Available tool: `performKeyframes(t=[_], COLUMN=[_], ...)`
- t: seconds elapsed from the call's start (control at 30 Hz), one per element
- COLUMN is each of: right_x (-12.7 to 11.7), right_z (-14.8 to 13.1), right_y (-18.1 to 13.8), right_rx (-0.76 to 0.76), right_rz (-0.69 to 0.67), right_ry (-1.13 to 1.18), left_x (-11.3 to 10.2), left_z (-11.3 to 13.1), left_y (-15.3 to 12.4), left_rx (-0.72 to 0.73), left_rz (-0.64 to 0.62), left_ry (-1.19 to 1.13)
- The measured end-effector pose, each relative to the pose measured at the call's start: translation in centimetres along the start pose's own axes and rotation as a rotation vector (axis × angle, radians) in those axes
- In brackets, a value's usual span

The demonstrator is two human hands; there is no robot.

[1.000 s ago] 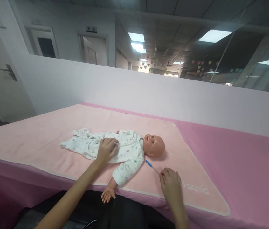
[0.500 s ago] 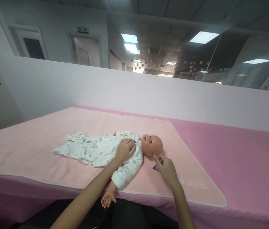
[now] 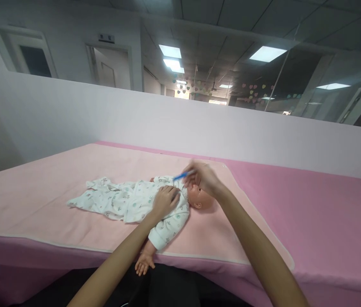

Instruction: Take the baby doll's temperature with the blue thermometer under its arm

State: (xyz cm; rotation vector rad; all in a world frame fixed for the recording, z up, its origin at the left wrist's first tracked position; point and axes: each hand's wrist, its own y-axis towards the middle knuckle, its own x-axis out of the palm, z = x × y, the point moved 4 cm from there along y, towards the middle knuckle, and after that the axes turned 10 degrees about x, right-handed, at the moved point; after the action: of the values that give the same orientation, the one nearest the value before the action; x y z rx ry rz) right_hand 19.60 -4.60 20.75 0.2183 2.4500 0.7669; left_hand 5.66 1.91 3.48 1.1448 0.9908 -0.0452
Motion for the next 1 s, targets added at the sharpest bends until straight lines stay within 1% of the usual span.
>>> performKeyframes(t=[0.07,0.1,0.23,0.27,0.33,0.47,0.6,0.67,0.77,0.87,0.93,1.0], right_x=[0.9,0.9,-1.4,-1.7,-1.6,-0.4,0.2,0.1,-1.0,-2.1,-1.7,-0.8], right_z=[-0.8,-1.1,-2.2,-2.2,-1.8,-0.2,1.2,1.7,2.1,2.1,2.0,1.9], right_y=[0.6,0.9,2.0,2.2,2.2,0.7,-2.0,-3.1,-3.9,-3.9,-3.9,-3.9], right_rx=[-0.013,-0.020,-0.024,-0.014,0.010,0.037,0.039,0.037,0.039,0.005,-0.031,-0.054], right_rz=[-0.035,-0.041,0.029,0.046,0.044,-0.017,-0.012,-0.023,-0.040,0.053,0.106,0.093], right_ry=[0.000,0.009,0.088,0.092,0.069,0.020,-0.015,-0.040,-0.072,-0.144,-0.197,-0.207], left_x=[0.1,0.1,0.1,0.1,0.1,0.1,0.0,0.0,0.0,0.0,0.0,0.0], left_z=[0.0,0.0,0.0,0.0,0.0,0.0,0.0,0.0,0.0,0.0,0.0,0.0], left_y=[0.0,0.0,0.0,0.0,0.0,0.1,0.0,0.0,0.1,0.1,0.1,0.1], left_rx=[-0.003,-0.005,-0.013,-0.012,-0.011,-0.015,-0.019,-0.014,-0.009,-0.010,-0.012,-0.021], left_rz=[-0.007,-0.007,-0.002,-0.002,-0.003,-0.009,-0.003,-0.003,-0.001,0.003,0.000,-0.001], left_ry=[-0.008,-0.011,-0.005,-0.005,-0.006,-0.009,-0.006,-0.007,-0.008,-0.008,-0.012,-0.013])
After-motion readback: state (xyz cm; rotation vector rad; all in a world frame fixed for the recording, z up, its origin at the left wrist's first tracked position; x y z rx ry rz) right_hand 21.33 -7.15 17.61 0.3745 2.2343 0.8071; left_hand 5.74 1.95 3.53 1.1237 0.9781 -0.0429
